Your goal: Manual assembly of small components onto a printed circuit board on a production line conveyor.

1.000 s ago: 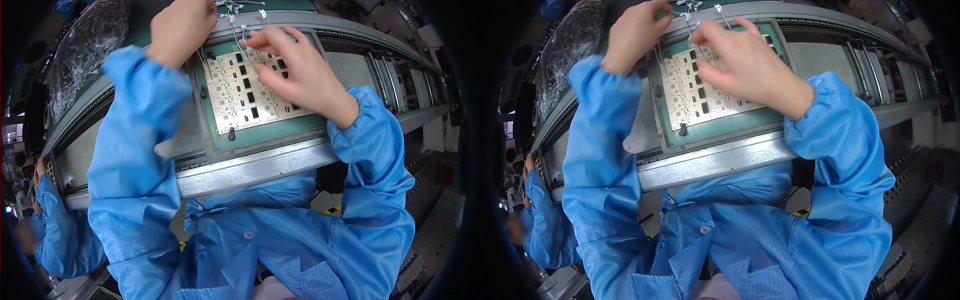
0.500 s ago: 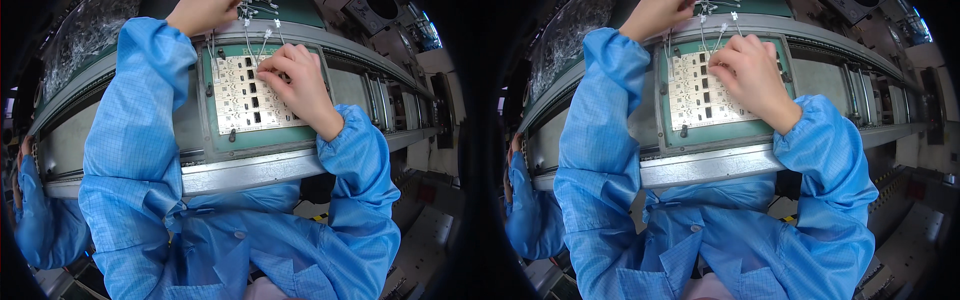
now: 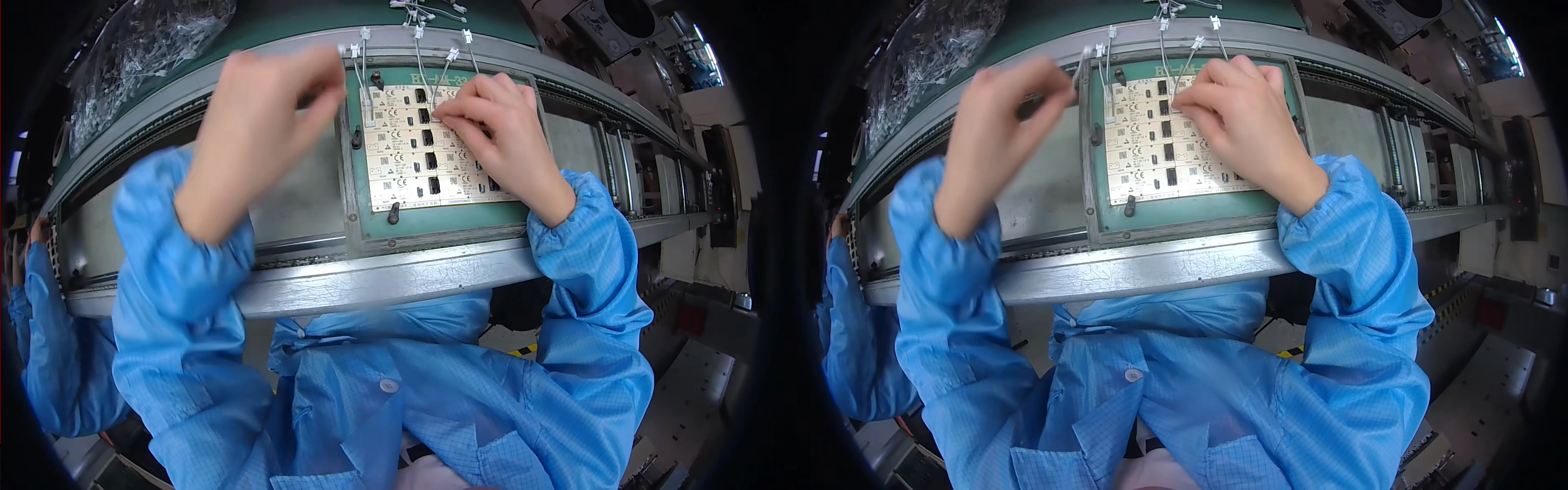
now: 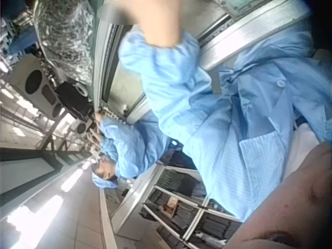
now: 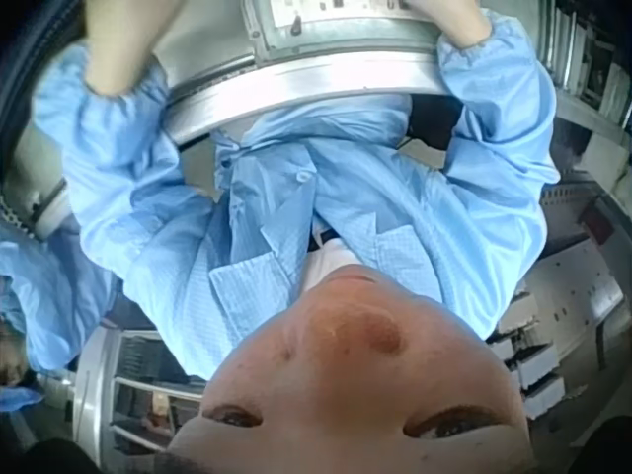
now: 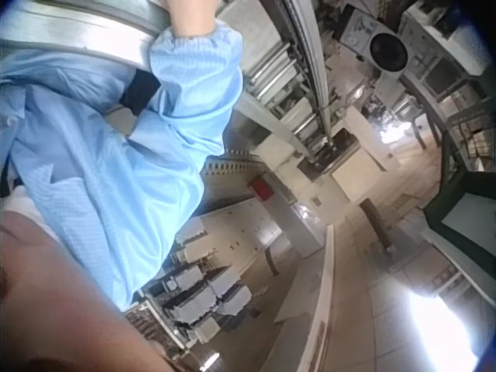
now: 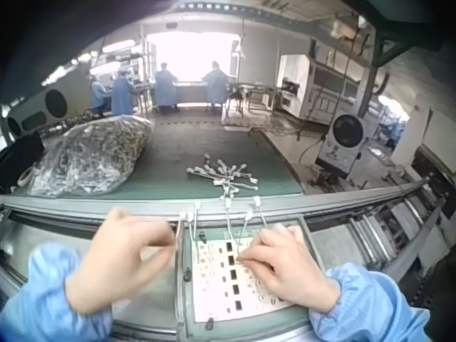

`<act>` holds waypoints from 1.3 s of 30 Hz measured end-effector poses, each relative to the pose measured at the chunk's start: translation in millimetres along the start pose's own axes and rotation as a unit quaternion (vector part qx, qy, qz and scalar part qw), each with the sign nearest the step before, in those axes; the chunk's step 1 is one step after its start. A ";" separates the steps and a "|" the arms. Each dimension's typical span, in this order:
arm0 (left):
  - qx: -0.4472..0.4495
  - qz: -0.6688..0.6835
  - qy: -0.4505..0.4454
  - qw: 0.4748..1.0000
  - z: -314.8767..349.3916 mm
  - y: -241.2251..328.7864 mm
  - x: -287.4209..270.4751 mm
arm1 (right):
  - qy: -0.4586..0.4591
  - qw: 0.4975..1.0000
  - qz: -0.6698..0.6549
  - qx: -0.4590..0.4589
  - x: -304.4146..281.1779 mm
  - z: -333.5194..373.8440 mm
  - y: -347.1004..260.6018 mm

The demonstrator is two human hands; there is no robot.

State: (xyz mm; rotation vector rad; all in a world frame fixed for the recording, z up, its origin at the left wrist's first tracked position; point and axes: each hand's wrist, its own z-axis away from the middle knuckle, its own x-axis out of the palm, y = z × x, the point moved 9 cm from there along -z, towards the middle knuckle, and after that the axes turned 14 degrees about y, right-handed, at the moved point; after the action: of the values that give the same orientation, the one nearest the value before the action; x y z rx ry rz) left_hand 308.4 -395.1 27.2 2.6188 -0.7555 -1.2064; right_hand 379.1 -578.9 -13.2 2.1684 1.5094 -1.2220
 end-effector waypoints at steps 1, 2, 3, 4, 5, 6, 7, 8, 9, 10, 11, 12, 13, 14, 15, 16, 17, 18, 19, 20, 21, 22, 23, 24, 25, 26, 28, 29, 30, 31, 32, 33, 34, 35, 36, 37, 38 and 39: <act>0.029 -0.062 0.013 0.998 11.4 17.2 -4.7 | -0.014 0.999 -0.002 -0.029 -3.4 3.4 -5.4; 0.036 -0.097 0.041 0.994 21.3 28.5 -5.4 | -0.028 0.998 -0.003 -0.060 -4.6 6.0 -11.7; 0.074 -0.122 0.083 0.986 28.8 39.4 -4.8 | -0.025 0.998 0.000 -0.059 -6.7 6.7 -13.6; 0.076 -0.137 0.084 0.984 32.6 43.8 -0.3 | -0.032 0.997 0.004 -0.071 -7.7 8.6 -18.1; 0.078 -0.153 0.084 0.982 34.4 47.4 3.8 | -0.040 0.996 0.008 -0.081 -7.9 9.8 -21.4; 0.080 -0.154 0.085 0.981 34.4 50.6 8.8 | -0.038 0.996 0.008 -0.082 -9.5 6.6 -21.3; 0.081 -0.156 0.080 0.981 32.7 53.4 16.6 | -0.063 0.995 0.002 -0.079 -7.5 1.6 -17.2; 0.084 -0.158 0.076 0.981 31.1 54.9 22.2 | -0.085 0.994 -0.003 -0.074 -5.6 -4.8 -11.6; 0.089 -0.158 0.075 0.981 32.6 55.9 26.3 | -0.081 0.994 -0.002 -0.072 -1.6 -17.6 -1.6; 0.083 -0.167 0.063 0.981 35.5 54.8 34.0 | -0.058 0.997 -0.005 -0.056 5.1 -35.0 15.3; 0.078 -0.173 0.050 0.981 37.0 56.6 39.0 | -0.036 0.999 -0.005 -0.038 7.4 -49.5 28.5; 0.061 -0.174 0.032 0.982 36.5 56.9 36.2 | 0.039 0.997 -0.015 -0.061 -2.5 -64.4 26.2; 0.063 -0.174 0.025 0.982 38.4 57.0 34.5 | 0.113 0.990 -0.026 -0.084 -11.1 -76.6 21.4; 0.047 -0.164 0.027 0.985 38.1 52.6 33.0 | 0.115 0.990 -0.023 -0.075 -4.1 -85.1 26.1; 0.029 -0.154 0.028 0.987 37.7 49.2 32.5 | 0.084 0.995 0.029 -0.044 10.9 -93.6 36.9; 0.023 -0.166 0.022 0.986 36.8 47.0 33.2 | 0.053 0.995 0.080 -0.010 27.0 -100.0 49.3; 0.027 -0.167 0.014 0.986 35.9 46.4 32.9 | 0.021 0.992 0.125 0.019 41.8 -107.0 58.0; 0.022 -0.174 0.018 0.984 34.3 44.5 30.8 | -0.012 0.984 0.170 0.049 52.0 -109.9 67.3; 0.014 -0.181 0.023 0.983 34.4 43.4 29.8 | -0.013 0.984 0.166 0.055 53.8 -113.0 67.7; 0.018 -0.190 0.019 0.981 33.7 43.7 31.7 | -0.052 0.982 0.165 0.078 58.5 -113.9 72.8; 0.020 -0.188 0.012 0.982 32.0 44.9 33.9 | -0.091 0.977 0.165 0.102 61.0 -111.2 78.3; 0.021 -0.188 0.010 0.982 31.0 45.3 35.1 | -0.083 0.977 0.168 0.100 57.4 -107.2 76.1; 0.020 -0.189 0.009 0.982 31.1 45.3 35.0 | -0.084 0.977 0.164 0.105 52.6 -102.7 68.3; 0.022 -0.189 0.003 0.982 32.4 44.6 35.6 | -0.056 0.981 0.164 0.088 41.9 -100.2 55.0; 0.023 -0.171 0.000 0.985 31.4 44.3 35.8 | -0.027 0.983 0.168 0.074 30.4 -98.8 48.2; 0.025 -0.152 -0.003 0.988 29.9 44.9 36.3 | -0.025 0.982 0.171 0.081 33.6 -96.1 57.4; 0.025 -0.152 -0.008 0.988 31.5 44.5 34.6 | 0.011 0.980 0.188 0.067 45.6 -97.7 68.4; 0.018 -0.157 -0.010 0.987 34.0 41.9 33.0 | 0.012 0.981 0.181 0.066 50.0 -99.5 69.0; 0.016 -0.163 -0.013 0.986 35.5 40.0 32.1 | 0.026 0.987 0.122 0.098 51.3 -102.7 73.8; 0.031 -0.173 -0.011 0.984 33.7 44.2 32.9 | 0.040 0.987 0.074 0.134 43.4 -102.6 81.3; 0.045 -0.184 -0.009 0.982 32.1 48.4 33.6 | 0.040 0.987 0.077 0.137 38.6 -104.0 86.0; 0.046 -0.181 -0.009 0.982 30.4 51.5 34.5 | 0.093 0.985 0.021 0.142 26.2 -108.0 89.6; 0.058 -0.193 -0.013 0.979 28.8 56.0 36.3 | 0.147 0.977 -0.036 0.147 13.4 -110.0 93.3; 0.065 -0.210 -0.018 0.975 29.1 56.1 35.0 | 0.145 0.978 -0.040 0.145 9.9 -114.2 87.7; 0.061 -0.215 -0.018 0.975 29.7 54.5 31.9 | 0.173 0.971 -0.070 0.149 1.1 -117.4 83.5; 0.088 -0.217 -0.032 0.972 29.7 58.8 34.9 | 0.202 0.963 -0.090 0.155 -14.4 -119.0 80.7; 0.114 -0.222 -0.048 0.967 30.2 63.6 38.3 | 0.179 0.948 -0.163 0.207 -16.2 -121.5 86.2; 0.115 -0.221 -0.047 0.967 30.4 65.1 38.1 | 0.179 0.948 -0.162 0.207 -22.1 -124.6 87.8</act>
State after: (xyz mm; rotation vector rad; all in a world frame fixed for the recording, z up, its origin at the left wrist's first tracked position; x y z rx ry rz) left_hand 281.9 -468.4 4.2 3.0523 -0.3442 -1.4349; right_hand 513.8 -557.7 58.3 2.5996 1.9687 -1.4088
